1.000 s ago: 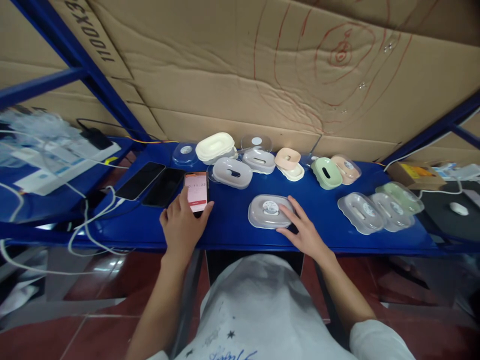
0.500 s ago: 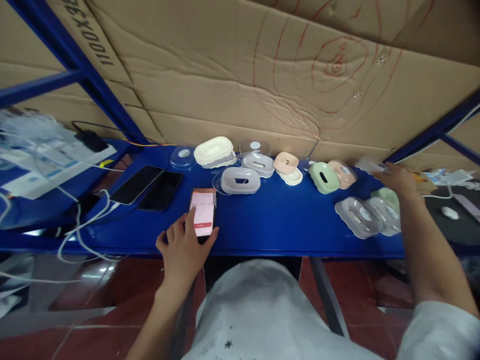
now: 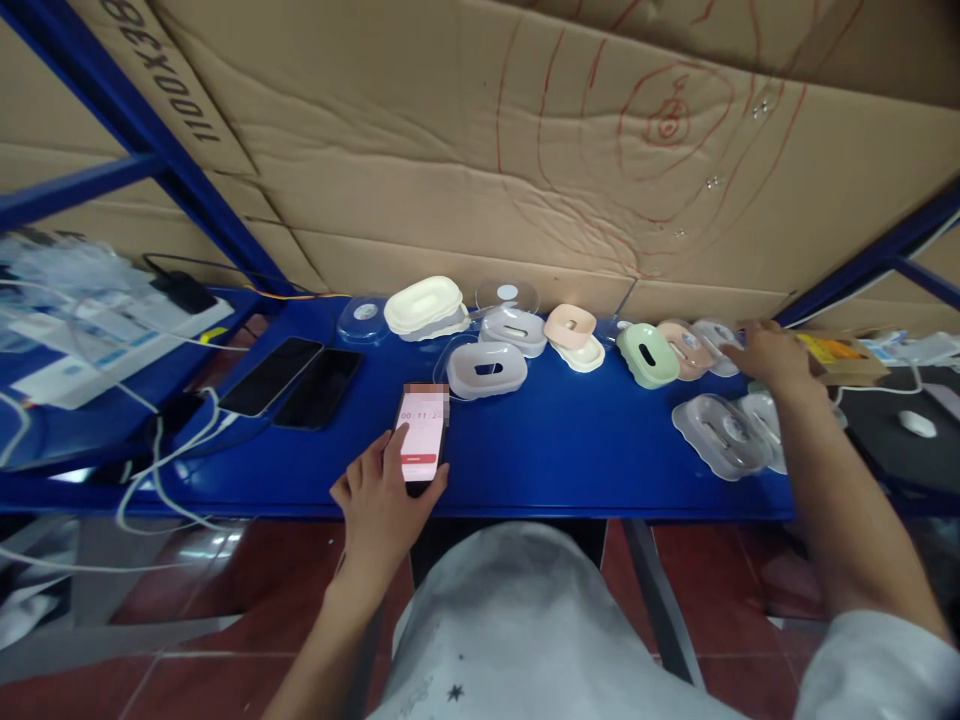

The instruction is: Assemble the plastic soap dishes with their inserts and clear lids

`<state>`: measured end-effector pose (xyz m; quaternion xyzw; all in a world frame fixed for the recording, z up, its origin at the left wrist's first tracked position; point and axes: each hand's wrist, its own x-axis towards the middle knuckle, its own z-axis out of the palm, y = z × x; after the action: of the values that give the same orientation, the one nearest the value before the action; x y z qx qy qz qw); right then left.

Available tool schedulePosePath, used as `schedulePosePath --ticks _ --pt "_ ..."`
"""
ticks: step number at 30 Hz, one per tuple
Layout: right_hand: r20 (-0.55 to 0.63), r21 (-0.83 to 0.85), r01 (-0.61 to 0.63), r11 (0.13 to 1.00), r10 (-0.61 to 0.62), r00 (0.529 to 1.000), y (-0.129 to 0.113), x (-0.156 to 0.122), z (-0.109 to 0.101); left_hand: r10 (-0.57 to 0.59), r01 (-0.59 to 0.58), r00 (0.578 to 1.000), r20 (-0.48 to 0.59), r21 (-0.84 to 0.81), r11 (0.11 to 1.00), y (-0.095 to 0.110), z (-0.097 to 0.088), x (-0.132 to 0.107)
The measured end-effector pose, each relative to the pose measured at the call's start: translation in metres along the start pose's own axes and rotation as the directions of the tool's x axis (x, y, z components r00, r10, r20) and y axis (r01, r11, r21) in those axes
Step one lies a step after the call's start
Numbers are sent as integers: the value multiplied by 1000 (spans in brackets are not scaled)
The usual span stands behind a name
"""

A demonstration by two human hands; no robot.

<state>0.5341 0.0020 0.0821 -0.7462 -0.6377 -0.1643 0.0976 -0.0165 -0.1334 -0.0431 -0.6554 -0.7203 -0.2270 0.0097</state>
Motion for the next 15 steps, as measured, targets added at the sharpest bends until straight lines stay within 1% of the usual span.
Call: schedulePosePath --ticks 1,2,3,4,5,6,7,8,9,10,11,12,13,14,15 --pt "-10 16 36 999 -36 999 -21 -7 -2 7 -7 1000 -4 -4 1000 1 1 2" --pt "-11 48 104 993 -104 995 -48 -15 -2 15 -15 1000 -6 -7 1000 2 3 4" --pt "-1 89 208 974 -209 978 -79 -25 0 22 -22 1000 -7 -10 1000 3 4 5" --pt "6 131 321 938 -325 946 -114 -35 3 28 -28 1000 -3 -12 1000 5 5 7" --pt "9 185 465 866 -474 880 -151 -44 7 32 -32 999 4 -13 999 7 5 8" --pt "-36 271 642 717 -659 751 -189 -51 13 34 -34 999 16 -14 999 10 5 9" --pt "-95 327 749 576 -769 633 -225 -56 18 35 -34 999 33 -15 999 12 4 9" --pt "-129 354 800 484 -822 554 -259 -57 23 34 -33 998 50 -14 999 13 3 10" --pt "-128 369 821 436 -851 510 -287 -55 28 30 -29 997 66 -11 1000 13 2 9" --pt "-96 379 822 425 -866 491 -310 -52 31 24 -23 997 79 -6 1000 12 0 9" --pt "-55 379 816 436 -870 490 -326 -48 35 12 -12 996 85 1 1000 9 -2 9" --pt "-17 374 809 454 -869 495 -336 -45 37 -5 4 996 85 12 1000 6 -5 9" --pt "5 365 804 469 -865 502 -340 -44 40 -26 24 997 78 26 999 1 -7 9" --pt "7 355 804 477 -861 508 -337 -45 41 -46 43 997 67 40 998 -4 -8 10" --pt "-8 346 808 478 -859 512 -330 -49 42 -60 57 997 56 53 997 -8 -9 11"
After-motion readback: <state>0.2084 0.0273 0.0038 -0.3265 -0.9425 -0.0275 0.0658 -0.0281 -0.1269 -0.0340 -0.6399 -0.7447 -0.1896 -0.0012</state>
